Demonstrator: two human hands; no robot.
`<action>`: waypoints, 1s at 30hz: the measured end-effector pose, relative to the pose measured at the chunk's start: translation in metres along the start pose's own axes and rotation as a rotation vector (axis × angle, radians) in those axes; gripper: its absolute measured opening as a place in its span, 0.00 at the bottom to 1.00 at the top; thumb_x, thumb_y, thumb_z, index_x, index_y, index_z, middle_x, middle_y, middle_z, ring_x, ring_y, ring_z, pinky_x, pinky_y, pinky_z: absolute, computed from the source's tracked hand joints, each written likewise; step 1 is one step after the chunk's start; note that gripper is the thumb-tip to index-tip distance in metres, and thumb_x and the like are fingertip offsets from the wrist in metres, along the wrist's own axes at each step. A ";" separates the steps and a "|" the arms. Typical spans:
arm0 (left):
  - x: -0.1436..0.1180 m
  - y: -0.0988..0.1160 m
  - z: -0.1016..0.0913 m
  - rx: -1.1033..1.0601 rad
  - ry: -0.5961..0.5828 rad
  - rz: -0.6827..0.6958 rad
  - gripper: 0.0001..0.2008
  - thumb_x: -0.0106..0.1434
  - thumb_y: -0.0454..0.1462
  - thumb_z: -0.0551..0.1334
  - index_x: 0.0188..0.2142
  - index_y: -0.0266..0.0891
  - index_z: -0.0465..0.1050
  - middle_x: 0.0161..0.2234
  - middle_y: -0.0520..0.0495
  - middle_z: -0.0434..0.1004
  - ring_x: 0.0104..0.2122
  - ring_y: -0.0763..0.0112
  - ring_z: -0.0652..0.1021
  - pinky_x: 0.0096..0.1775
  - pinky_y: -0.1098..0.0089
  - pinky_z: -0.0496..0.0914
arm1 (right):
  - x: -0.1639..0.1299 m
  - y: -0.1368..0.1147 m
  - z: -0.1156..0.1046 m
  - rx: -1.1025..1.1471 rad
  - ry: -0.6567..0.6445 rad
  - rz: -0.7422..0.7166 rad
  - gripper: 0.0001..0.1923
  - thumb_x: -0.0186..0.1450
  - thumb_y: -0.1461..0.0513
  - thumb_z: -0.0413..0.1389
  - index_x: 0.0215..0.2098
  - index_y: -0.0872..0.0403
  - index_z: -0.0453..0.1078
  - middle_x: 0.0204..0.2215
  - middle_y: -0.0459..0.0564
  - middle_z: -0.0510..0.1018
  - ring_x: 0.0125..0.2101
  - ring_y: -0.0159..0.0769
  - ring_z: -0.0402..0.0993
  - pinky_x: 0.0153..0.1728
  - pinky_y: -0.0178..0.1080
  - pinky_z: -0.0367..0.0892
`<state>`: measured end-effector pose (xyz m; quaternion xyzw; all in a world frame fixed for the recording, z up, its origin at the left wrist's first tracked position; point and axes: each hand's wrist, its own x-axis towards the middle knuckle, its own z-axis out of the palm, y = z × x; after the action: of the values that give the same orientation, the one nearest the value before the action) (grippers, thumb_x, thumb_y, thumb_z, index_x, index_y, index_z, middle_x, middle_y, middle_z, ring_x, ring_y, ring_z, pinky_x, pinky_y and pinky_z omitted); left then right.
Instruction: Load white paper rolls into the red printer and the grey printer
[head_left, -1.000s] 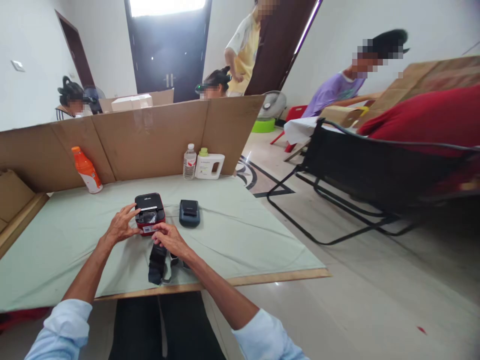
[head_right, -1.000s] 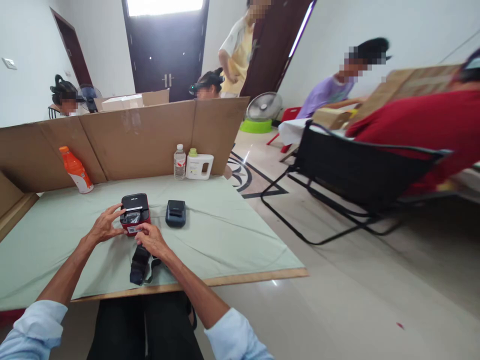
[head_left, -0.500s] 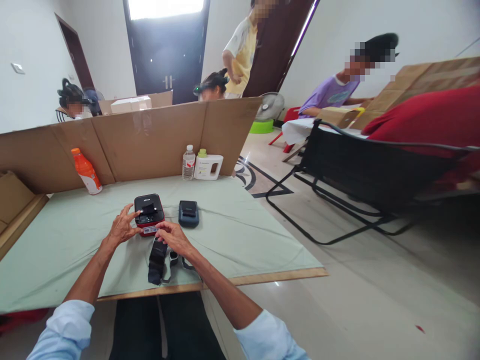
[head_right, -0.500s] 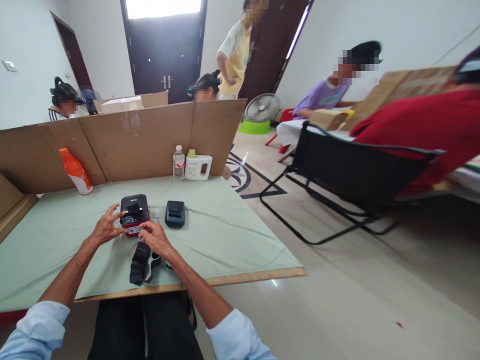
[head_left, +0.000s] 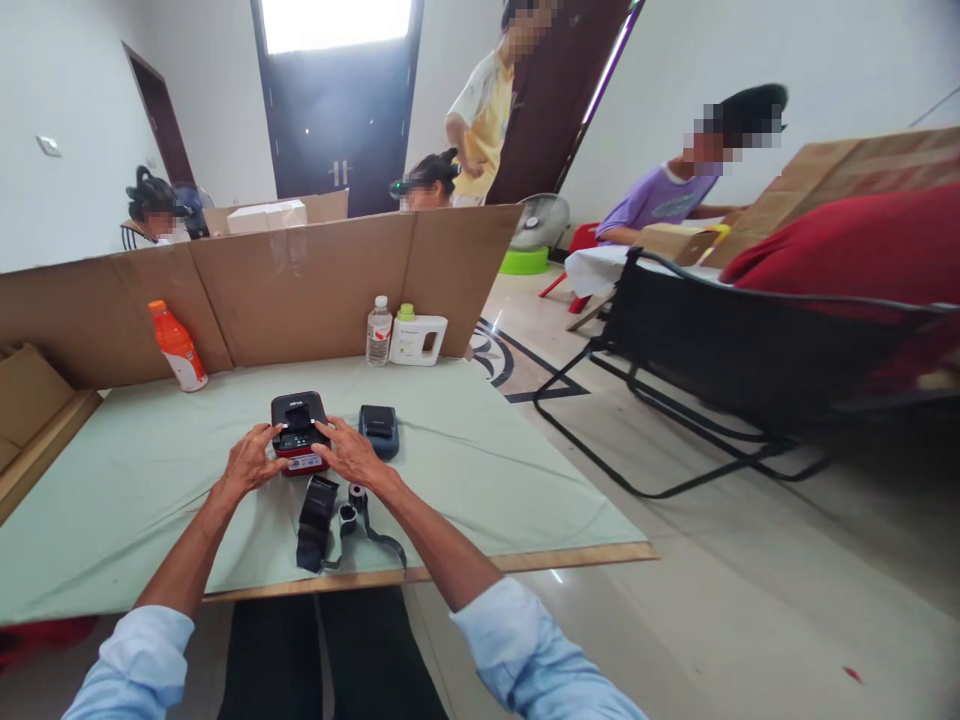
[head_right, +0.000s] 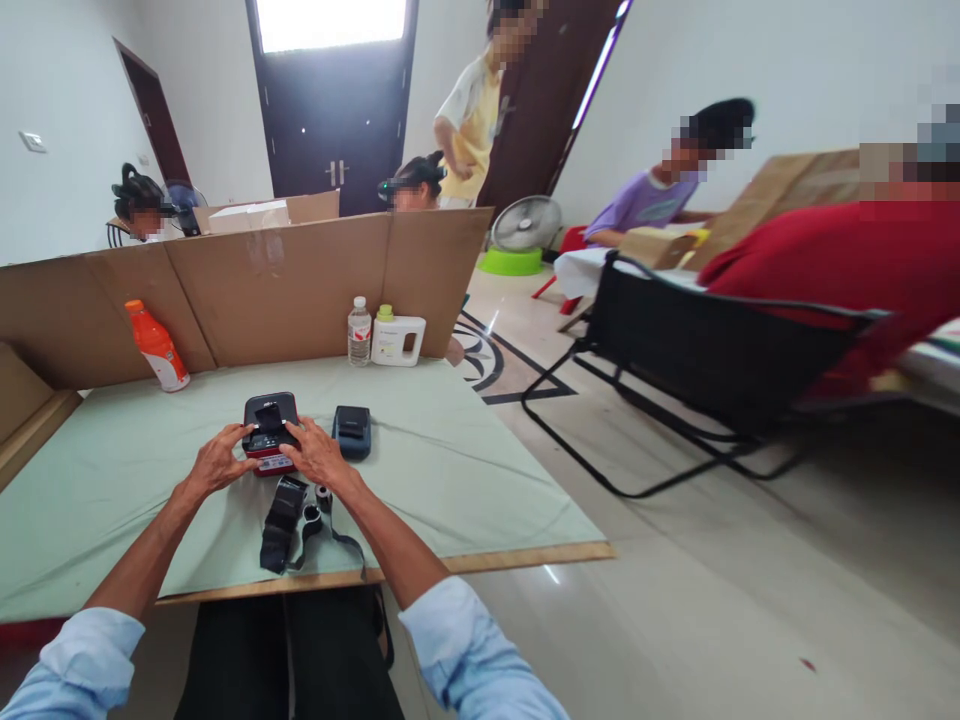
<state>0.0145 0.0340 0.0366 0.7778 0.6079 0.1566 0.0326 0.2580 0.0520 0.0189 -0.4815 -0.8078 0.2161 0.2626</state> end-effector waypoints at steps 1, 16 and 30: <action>0.001 0.001 0.000 0.003 -0.005 0.007 0.35 0.61 0.46 0.71 0.66 0.47 0.68 0.63 0.41 0.72 0.59 0.52 0.77 0.58 0.56 0.73 | 0.000 0.000 -0.001 -0.006 -0.012 0.008 0.28 0.73 0.55 0.55 0.69 0.55 0.65 0.69 0.63 0.65 0.69 0.49 0.62 0.67 0.50 0.61; 0.006 0.008 0.011 0.054 0.013 0.079 0.34 0.58 0.41 0.73 0.63 0.48 0.70 0.70 0.38 0.59 0.65 0.44 0.69 0.60 0.47 0.71 | 0.000 0.003 0.002 -0.015 -0.011 0.005 0.29 0.74 0.53 0.54 0.70 0.52 0.64 0.69 0.62 0.65 0.69 0.49 0.63 0.67 0.50 0.60; 0.009 0.003 0.026 -0.235 0.116 0.185 0.26 0.56 0.29 0.66 0.55 0.44 0.77 0.65 0.40 0.64 0.65 0.52 0.69 0.66 0.52 0.66 | 0.000 0.012 0.010 0.031 0.047 -0.034 0.29 0.71 0.60 0.55 0.69 0.51 0.65 0.68 0.60 0.67 0.66 0.48 0.67 0.65 0.51 0.65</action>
<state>0.0264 0.0456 0.0146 0.8111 0.5118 0.2735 0.0737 0.2589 0.0564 0.0040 -0.4686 -0.8059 0.2129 0.2925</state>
